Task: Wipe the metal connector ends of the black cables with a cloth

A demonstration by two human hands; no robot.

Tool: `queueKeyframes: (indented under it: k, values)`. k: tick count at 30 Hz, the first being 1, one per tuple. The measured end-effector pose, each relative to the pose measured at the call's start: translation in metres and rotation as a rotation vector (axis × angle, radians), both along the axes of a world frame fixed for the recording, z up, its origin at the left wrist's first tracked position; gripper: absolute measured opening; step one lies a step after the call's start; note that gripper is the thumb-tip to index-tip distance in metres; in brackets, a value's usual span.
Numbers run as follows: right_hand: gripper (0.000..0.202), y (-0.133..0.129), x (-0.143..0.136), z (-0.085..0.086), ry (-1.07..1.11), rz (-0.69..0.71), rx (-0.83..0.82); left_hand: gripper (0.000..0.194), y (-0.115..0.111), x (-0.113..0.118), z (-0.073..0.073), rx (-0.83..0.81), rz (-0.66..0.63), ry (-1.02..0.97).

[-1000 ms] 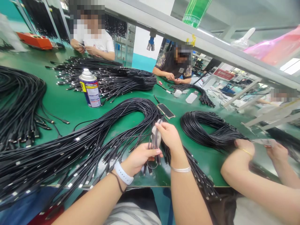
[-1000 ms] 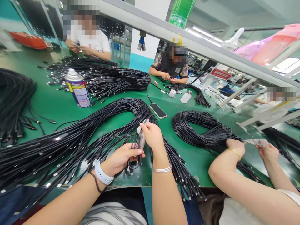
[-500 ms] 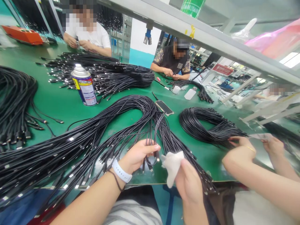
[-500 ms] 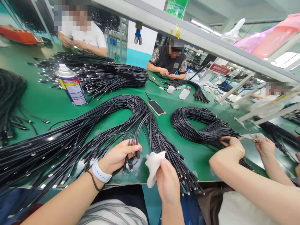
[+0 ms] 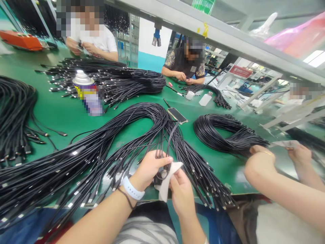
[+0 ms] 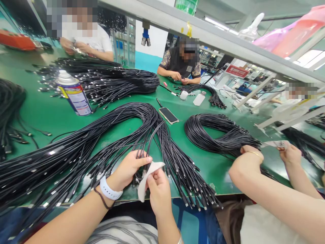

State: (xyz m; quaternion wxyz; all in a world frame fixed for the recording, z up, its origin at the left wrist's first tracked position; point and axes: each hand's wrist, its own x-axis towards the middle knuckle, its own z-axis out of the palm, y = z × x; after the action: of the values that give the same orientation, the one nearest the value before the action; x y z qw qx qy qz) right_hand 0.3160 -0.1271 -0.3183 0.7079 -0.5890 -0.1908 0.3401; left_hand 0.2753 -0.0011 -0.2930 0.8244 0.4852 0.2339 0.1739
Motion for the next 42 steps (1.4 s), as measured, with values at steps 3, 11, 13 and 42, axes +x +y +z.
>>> queueKeyframes:
  k: [3,11,13,42]
  values:
    - [0.031,0.001,0.001,0.004,-0.248,-0.03,-0.234,0.027,-0.001,0.0,0.0,0.003,0.015,-0.018]
    - [0.032,-0.004,0.016,0.019,-0.538,-0.123,-0.331,0.023,0.001,-0.001,-0.002,-0.062,-0.033,-0.036]
    - [0.03,-0.008,0.021,0.021,-0.576,-0.095,-0.323,0.022,0.001,-0.001,-0.002,-0.087,-0.044,-0.046]
    - [0.027,0.005,0.007,0.002,-0.308,-0.004,-0.103,0.021,0.002,-0.001,-0.004,-0.263,0.004,-0.102]
